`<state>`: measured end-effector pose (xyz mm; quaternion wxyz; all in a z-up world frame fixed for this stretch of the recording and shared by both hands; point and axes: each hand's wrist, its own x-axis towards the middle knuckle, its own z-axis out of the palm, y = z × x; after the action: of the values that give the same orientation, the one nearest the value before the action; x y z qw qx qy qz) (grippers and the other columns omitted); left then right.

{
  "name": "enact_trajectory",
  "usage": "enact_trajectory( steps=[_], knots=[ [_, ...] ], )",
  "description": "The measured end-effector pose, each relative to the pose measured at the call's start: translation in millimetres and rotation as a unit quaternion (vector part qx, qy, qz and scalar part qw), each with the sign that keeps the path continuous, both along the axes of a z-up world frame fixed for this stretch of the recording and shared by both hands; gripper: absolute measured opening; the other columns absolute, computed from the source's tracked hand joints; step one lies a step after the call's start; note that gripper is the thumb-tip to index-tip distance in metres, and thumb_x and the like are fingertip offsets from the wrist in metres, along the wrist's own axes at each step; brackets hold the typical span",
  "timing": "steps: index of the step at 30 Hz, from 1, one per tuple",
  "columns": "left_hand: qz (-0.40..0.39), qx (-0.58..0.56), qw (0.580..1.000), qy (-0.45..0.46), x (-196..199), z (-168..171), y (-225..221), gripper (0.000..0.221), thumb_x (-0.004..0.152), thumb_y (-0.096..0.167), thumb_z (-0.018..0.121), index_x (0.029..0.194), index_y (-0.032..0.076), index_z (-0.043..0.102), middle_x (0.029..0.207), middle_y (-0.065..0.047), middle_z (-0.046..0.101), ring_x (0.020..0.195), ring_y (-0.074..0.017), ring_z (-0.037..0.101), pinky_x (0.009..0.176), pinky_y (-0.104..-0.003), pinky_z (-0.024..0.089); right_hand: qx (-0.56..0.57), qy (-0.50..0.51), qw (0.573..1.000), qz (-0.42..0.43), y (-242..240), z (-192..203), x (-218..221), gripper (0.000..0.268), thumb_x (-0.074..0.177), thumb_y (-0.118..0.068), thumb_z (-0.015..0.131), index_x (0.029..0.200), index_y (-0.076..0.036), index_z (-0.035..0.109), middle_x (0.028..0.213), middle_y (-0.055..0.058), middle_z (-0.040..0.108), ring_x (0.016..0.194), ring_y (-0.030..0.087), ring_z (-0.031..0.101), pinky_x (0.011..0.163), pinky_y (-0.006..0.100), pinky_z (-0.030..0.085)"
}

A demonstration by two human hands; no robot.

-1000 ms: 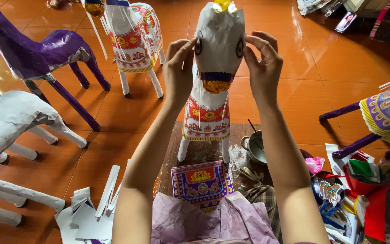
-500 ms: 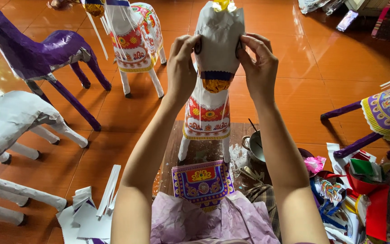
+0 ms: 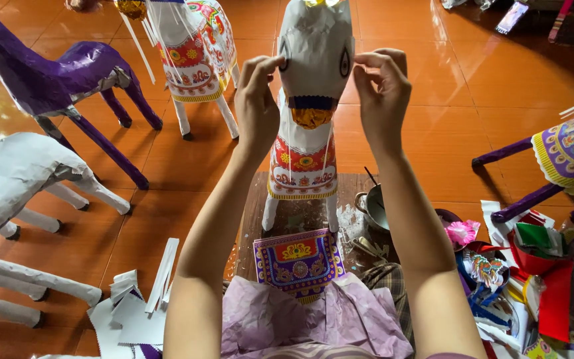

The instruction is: Decorating a paper-mache horse with colorful paper and fabric using glue and a brush

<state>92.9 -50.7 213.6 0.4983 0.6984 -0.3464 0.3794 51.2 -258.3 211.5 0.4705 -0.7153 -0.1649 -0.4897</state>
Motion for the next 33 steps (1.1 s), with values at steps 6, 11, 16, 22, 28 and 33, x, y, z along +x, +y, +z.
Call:
enact_trajectory(
  steps=[6, 11, 16, 22, 28, 33],
  knots=[
    [-0.028, -0.004, 1.0, 0.011, -8.0, -2.0, -1.7, 0.042, 0.091, -0.021, 0.048, 0.124, 0.001, 0.063, 0.121, -0.009, 0.061, 0.102, -0.023, 0.063, 0.094, -0.032, 0.054, -0.05, 0.003, 0.997, -0.062, 14.8, 5.9, -6.4, 0.006, 0.099, -0.004, 0.073, 0.102, -0.006, 0.068, 0.098, 0.003, 0.059, 0.085, 0.016, 0.058, 0.073, 0.031, 0.052],
    [-0.027, 0.004, 0.999, 0.026, -8.1, -0.9, -0.5, 0.051, 0.084, -0.026, 0.043, 0.123, 0.0, 0.064, 0.12, -0.01, 0.061, 0.102, -0.0225, 0.062, 0.094, -0.031, 0.055, -0.049, -0.005, 0.996, -0.07, 17.7, 8.3, -6.9, 0.008, 0.098, -0.002, 0.073, 0.102, -0.006, 0.067, 0.097, 0.003, 0.06, 0.081, 0.015, 0.059, 0.07, 0.029, 0.051],
    [-0.043, -0.004, 0.998, 0.035, -8.7, -1.3, 0.6, 0.05, 0.086, -0.023, 0.041, 0.123, 0.001, 0.064, 0.122, -0.01, 0.062, 0.107, -0.0232, 0.062, 0.098, -0.032, 0.054, -0.039, 0.002, 0.996, -0.075, 22.4, 14.8, -9.7, 0.006, 0.098, 0.0, 0.071, 0.098, -0.004, 0.066, 0.096, 0.002, 0.06, 0.08, 0.014, 0.059, 0.066, 0.027, 0.049],
    [-0.051, -0.006, 0.998, 0.04, -10.6, -0.2, 3.1, 0.045, 0.089, -0.021, 0.042, 0.122, 0.001, 0.065, 0.122, -0.01, 0.062, 0.106, -0.0228, 0.062, 0.097, -0.033, 0.054, -0.029, 0.005, 0.997, -0.069, 19.9, 15.3, 2.0, 0.009, 0.096, 0.001, 0.07, 0.092, -0.004, 0.063, 0.09, 0.005, 0.06, 0.073, 0.013, 0.054, 0.062, 0.025, 0.048],
    [-0.063, -0.014, 0.995, 0.071, -15.8, -12.0, 16.1, 0.063, 0.075, -0.025, 0.038, 0.124, 0.004, 0.064, 0.125, -0.009, 0.062, 0.108, -0.023, 0.062, 0.098, -0.033, 0.054, 0.063, 0.02, 0.997, -0.048, 4.8, 9.8, -3.5, 0.013, 0.098, -0.005, 0.069, 0.089, -0.006, 0.06, 0.079, 0.001, 0.051, 0.069, 0.012, 0.044, 0.062, 0.024, 0.041],
    [-0.087, -0.087, 0.965, 0.232, -46.9, -70.0, 50.1, 0.037, 0.09, -0.014, 0.05, 0.121, 0.002, 0.063, 0.128, -0.011, 0.057, 0.115, -0.0228, 0.059, 0.104, -0.035, 0.053, 0.159, 0.09, 0.983, -0.031, -42.6, -46.5, -75.5, 0.019, 0.106, -0.027, 0.057, 0.104, -0.008, 0.062, 0.09, 0.003, 0.06, 0.082, 0.013, 0.056, 0.073, 0.027, 0.046]
  ],
)
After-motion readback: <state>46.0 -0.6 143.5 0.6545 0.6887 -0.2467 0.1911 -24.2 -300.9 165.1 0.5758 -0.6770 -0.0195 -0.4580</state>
